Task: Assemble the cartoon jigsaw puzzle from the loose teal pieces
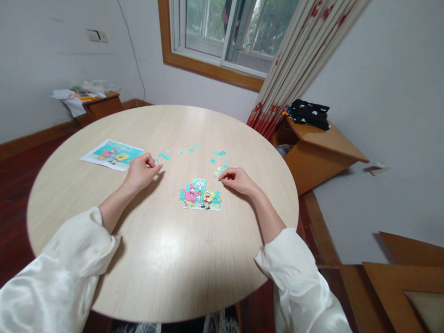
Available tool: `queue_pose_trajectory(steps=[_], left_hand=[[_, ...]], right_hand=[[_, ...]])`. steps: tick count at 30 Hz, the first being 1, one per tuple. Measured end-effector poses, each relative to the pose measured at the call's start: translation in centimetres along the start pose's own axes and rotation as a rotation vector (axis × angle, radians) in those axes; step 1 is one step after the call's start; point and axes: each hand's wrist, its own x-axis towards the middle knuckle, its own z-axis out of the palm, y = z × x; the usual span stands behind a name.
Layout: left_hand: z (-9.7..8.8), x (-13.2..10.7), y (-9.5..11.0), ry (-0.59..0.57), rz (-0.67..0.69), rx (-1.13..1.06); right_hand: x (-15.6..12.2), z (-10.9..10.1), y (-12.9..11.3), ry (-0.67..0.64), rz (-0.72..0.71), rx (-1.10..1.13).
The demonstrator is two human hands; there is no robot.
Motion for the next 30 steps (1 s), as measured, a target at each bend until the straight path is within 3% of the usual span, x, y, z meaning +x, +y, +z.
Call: queue_pose_trajectory(steps=[8,18,30], left_hand=[[0.0,-0.2,0.1,0.000,0.010,-0.014],[0.2,-0.2,0.2,0.005,0.007,-0.029],[0.1,-0.5,0.9,0.002,-0.026,-0.033]], right_hand=[[0.9,1.8,0.7,0.246,-0.167,-0.311],[1.2,2.0,1.3,0.193,-0.213,-0.447],[1.1,2.1,0.6,0.168,-0.145,-0.504]])
